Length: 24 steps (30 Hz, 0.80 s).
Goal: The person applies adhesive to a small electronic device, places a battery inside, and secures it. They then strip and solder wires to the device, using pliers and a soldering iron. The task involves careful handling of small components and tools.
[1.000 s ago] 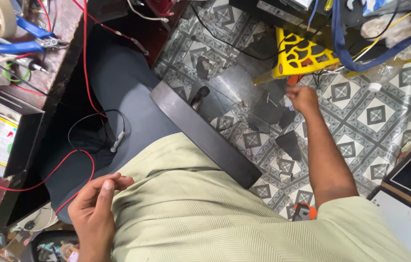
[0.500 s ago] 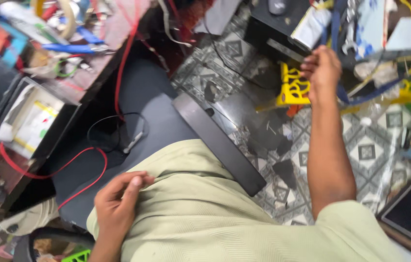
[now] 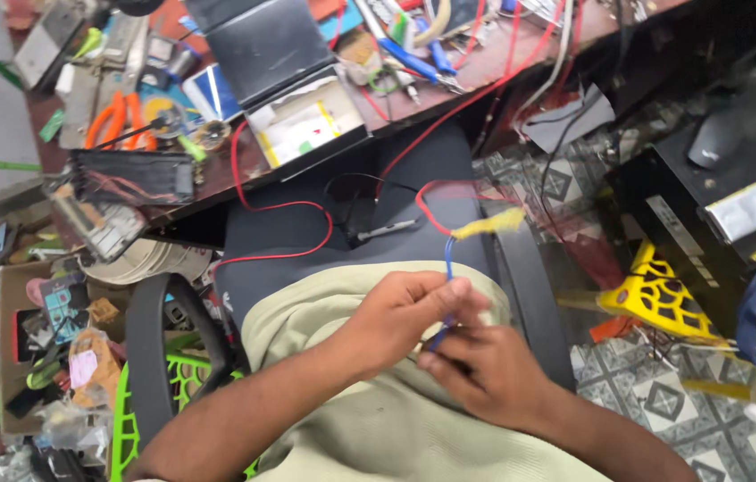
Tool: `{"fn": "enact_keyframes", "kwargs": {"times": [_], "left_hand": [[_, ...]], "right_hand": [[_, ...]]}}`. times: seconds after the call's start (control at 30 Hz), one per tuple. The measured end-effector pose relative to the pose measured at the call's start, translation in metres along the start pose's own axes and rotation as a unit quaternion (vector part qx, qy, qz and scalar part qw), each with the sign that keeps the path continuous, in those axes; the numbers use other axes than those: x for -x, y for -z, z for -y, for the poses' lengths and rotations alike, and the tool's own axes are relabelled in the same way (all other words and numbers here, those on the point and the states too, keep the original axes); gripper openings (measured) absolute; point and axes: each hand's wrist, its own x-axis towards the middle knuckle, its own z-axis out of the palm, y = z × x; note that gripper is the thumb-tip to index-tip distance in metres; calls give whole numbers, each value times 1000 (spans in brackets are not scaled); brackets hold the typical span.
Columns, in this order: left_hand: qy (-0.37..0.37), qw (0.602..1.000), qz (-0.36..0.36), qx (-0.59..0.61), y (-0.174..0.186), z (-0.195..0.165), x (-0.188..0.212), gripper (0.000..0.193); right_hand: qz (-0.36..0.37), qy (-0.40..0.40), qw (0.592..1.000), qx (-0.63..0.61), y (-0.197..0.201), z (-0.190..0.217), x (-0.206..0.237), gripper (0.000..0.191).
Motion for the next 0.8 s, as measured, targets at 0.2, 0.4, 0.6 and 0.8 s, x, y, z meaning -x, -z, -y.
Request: {"fn": "enact_keyframes", "kwargs": {"times": [0.2,0.4,0.6,0.8], "left_hand": [[70,988,-62,121,50,11,35,35],[144,977,-157,-30,122,27,46,33],[55,979,-187,-65,167,48,32,32],[5,990,-139,26,192,55,37,29]], "right_hand": [[148,95,984,43,7,39,-36,12],[56,67,984,-154,83,21,-84,8],[-217,76,904,361,84,-76,-262,43],[-200,148,870,425,68,-130,-281,30]]}}
